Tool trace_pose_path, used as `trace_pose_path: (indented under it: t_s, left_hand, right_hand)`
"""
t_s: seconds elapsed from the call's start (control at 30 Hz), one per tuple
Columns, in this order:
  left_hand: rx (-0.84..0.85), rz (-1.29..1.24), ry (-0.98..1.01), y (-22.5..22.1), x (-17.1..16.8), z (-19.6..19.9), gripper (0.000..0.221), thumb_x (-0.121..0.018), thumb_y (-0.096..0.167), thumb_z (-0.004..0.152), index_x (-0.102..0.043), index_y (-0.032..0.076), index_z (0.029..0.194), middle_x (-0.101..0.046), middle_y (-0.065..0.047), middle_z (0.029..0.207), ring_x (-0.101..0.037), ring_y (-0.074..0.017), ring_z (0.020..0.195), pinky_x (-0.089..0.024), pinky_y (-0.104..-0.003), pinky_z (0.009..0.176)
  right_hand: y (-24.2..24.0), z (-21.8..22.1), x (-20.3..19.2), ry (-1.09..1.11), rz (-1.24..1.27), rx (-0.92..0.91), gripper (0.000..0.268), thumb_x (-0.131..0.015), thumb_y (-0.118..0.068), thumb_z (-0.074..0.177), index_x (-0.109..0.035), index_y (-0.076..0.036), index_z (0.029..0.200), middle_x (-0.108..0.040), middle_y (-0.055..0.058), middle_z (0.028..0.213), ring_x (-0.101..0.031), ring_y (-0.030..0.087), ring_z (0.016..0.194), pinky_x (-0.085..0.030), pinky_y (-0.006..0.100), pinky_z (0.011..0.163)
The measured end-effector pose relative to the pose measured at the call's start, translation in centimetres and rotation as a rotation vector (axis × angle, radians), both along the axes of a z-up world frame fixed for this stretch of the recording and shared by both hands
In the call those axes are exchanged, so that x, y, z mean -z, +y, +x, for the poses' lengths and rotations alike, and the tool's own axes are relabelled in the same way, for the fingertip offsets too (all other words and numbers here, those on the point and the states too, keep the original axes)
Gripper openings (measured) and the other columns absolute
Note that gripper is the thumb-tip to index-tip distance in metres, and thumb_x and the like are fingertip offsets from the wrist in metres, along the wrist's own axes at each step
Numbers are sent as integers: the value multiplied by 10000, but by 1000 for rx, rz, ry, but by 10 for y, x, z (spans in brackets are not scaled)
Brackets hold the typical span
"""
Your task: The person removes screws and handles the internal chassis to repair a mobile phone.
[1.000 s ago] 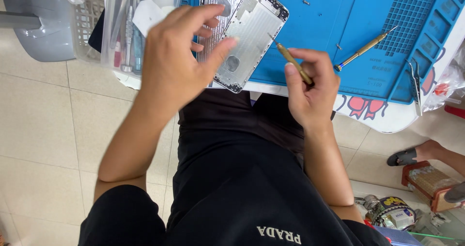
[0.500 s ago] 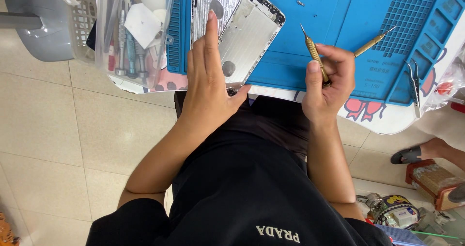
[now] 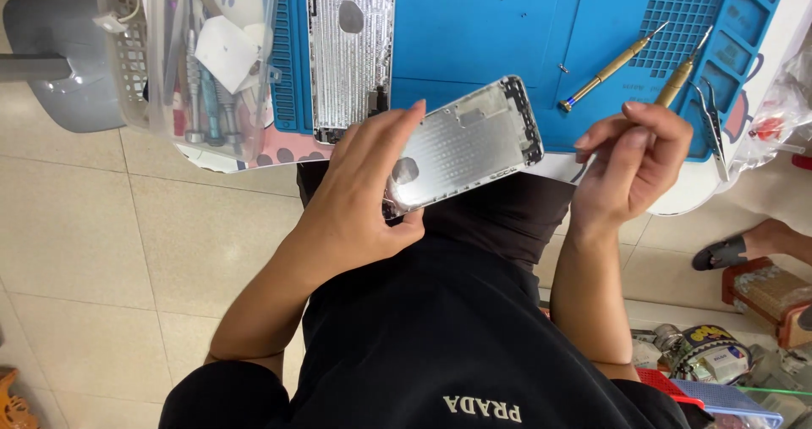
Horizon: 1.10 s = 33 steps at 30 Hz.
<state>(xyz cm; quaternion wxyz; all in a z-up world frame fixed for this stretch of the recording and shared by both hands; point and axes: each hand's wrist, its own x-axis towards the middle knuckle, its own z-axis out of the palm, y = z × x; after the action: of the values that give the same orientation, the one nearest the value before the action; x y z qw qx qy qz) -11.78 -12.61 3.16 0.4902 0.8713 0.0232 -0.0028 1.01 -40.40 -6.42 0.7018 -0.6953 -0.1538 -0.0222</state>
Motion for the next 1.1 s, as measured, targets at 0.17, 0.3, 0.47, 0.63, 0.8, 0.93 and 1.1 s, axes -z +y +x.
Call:
trace_pose_path:
  t_s: [0.17, 0.3, 0.47, 0.63, 0.8, 0.93, 1.1]
  left_hand:
    - [133, 155, 59, -6, 11, 11, 989, -803, 151, 693, -347, 33, 1562, -490, -147, 1456, -492, -303, 1363, -252, -530, 1192]
    - [89, 298, 13, -3, 22, 16, 987, -827, 191, 681, -389, 34, 1551, -529, -118, 1439, -506, -269, 1353, -158, -581, 1218]
    - [63, 317, -42, 2, 32, 20, 993, -891, 271, 676, -431, 41, 1525, -550, -100, 1451, -493, -284, 1379, -105, -637, 1219]
    - [59, 346, -66, 6, 39, 17, 999, -916, 315, 713, -432, 69, 1552, -535, -101, 1503, -478, -279, 1418, -89, -656, 1219]
    - [54, 358, -62, 12, 34, 17, 971, -919, 335, 743, -443, 88, 1553, -573, -79, 1488, -508, -251, 1406, -92, -663, 1214]
    - [55, 359, -58, 17, 34, 16, 1003, -930, 398, 721, -447, 78, 1540, -593, -83, 1447, -524, -261, 1382, -77, -693, 1191]
    - [66, 373, -30, 22, 30, 17, 1020, -940, 451, 705, -469, 72, 1526, -606, -102, 1411, -526, -270, 1378, -65, -706, 1186]
  right_hand:
    - [-20, 0, -5, -75, -193, 45, 99, -523, -100, 1259, -519, -1, 1261, -615, 144, 931, -606, 180, 732, -463, 251, 635]
    - [-22, -2, -8, -69, -295, 82, 158, -501, -137, 1267, -534, 17, 1266, -642, 164, 965, -691, 196, 801, -471, 238, 638]
    - [-21, -4, -8, -99, -302, 72, 247, -451, -229, 1246, -532, -6, 1314, -691, 138, 935, -692, 170, 776, -463, 218, 632]
    - [5, -2, -28, -315, -396, -159, 210, -414, -283, 1244, -510, -97, 1268, -720, 124, 1005, -721, 201, 924, -496, 288, 776]
    - [49, 3, -51, -469, -647, -473, 250, -807, -161, 957, -576, -104, 1031, -755, 69, 1193, -661, 280, 1113, -490, 394, 954]
    - [60, 1, -49, -537, -679, -480, 331, -915, -146, 833, -608, -117, 951, -768, 26, 1147, -680, 235, 1074, -459, 400, 917]
    - [53, 2, -42, -559, -694, -462, 279, -897, -105, 854, -633, -108, 947, -782, -4, 1112, -695, 207, 1050, -467, 386, 886]
